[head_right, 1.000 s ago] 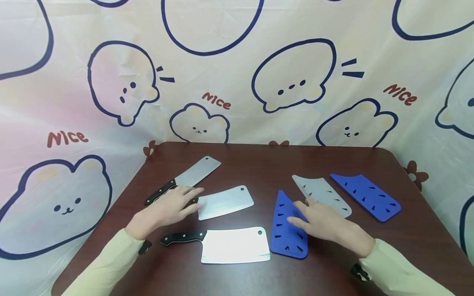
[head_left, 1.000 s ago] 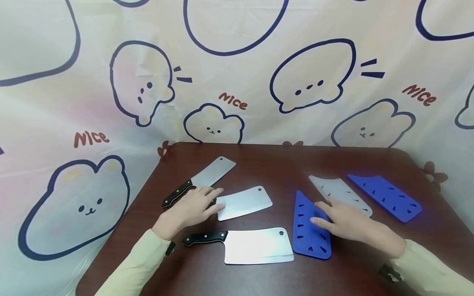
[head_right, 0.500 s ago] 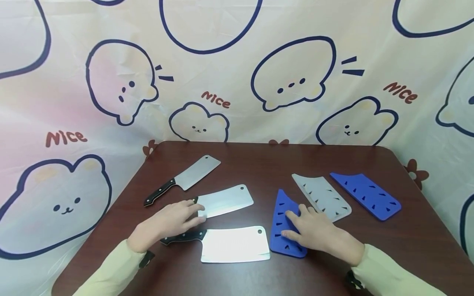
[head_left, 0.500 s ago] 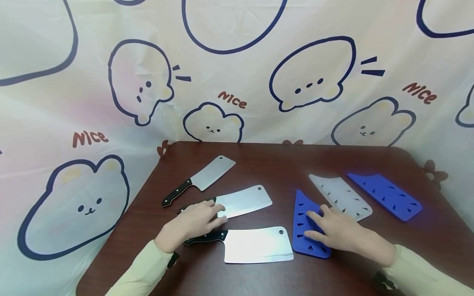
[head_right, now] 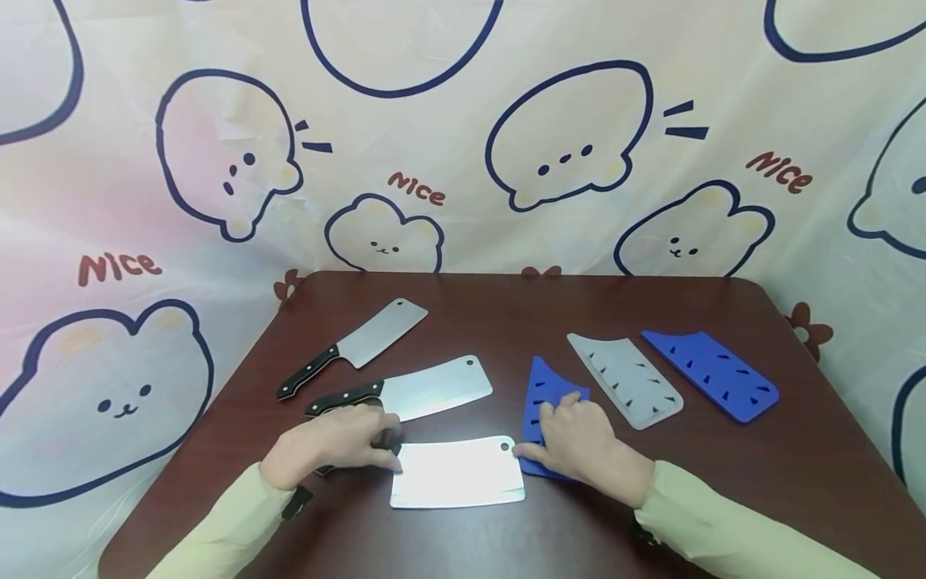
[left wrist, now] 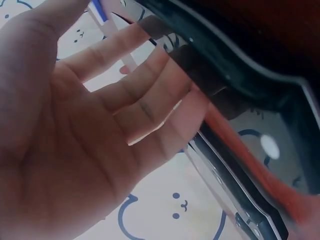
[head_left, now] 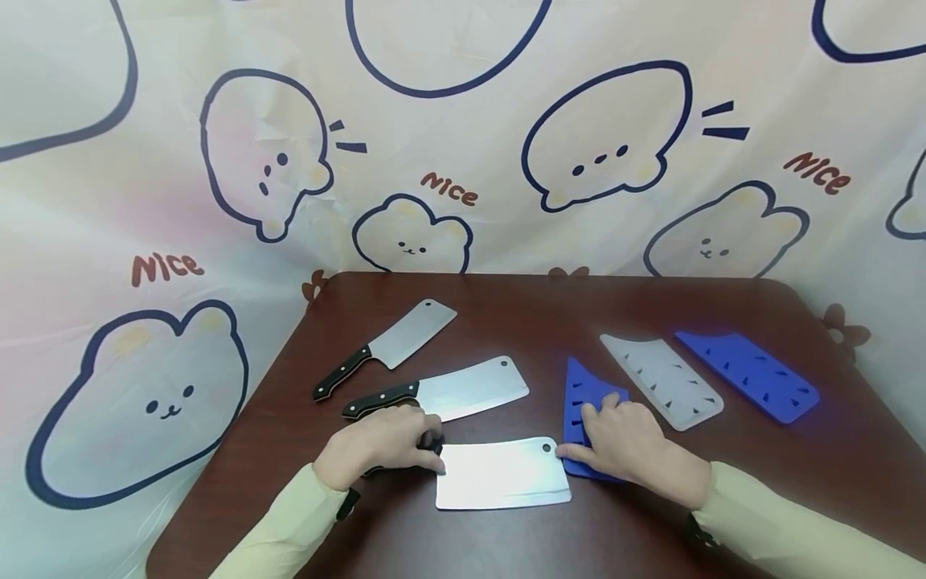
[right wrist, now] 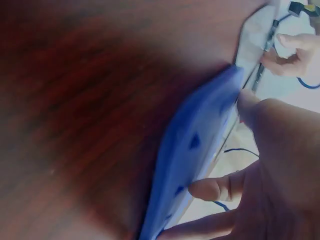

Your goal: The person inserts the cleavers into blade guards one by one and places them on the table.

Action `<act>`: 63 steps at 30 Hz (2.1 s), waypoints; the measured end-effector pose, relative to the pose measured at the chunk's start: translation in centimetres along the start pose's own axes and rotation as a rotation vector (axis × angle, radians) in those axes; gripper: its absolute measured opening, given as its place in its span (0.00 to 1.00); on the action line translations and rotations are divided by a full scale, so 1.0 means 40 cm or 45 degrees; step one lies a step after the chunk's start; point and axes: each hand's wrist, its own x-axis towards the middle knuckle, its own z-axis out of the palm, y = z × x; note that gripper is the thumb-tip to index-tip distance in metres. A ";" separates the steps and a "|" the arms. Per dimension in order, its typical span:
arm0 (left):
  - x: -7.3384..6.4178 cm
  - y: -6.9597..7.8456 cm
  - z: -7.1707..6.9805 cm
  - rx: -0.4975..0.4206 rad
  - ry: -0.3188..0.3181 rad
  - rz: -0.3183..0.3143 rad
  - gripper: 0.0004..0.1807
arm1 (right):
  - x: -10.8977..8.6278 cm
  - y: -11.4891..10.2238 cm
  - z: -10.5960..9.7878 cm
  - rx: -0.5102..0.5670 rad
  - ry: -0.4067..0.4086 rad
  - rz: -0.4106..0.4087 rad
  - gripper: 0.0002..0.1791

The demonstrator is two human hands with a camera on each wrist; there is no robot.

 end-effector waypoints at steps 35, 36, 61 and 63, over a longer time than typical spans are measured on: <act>0.001 -0.019 -0.026 -0.094 -0.104 -0.056 0.11 | -0.029 0.131 -0.008 0.708 -0.081 -0.094 0.73; 0.000 -0.021 -0.030 -0.117 -0.100 -0.053 0.11 | -0.028 0.131 -0.007 0.695 -0.044 -0.098 0.73; -0.019 -0.052 -0.135 -0.406 0.041 -0.046 0.10 | -0.019 0.164 -0.052 0.688 0.242 -0.172 0.24; -0.017 -0.053 -0.144 -0.419 0.060 -0.038 0.10 | -0.014 0.170 -0.063 0.668 0.338 -0.143 0.19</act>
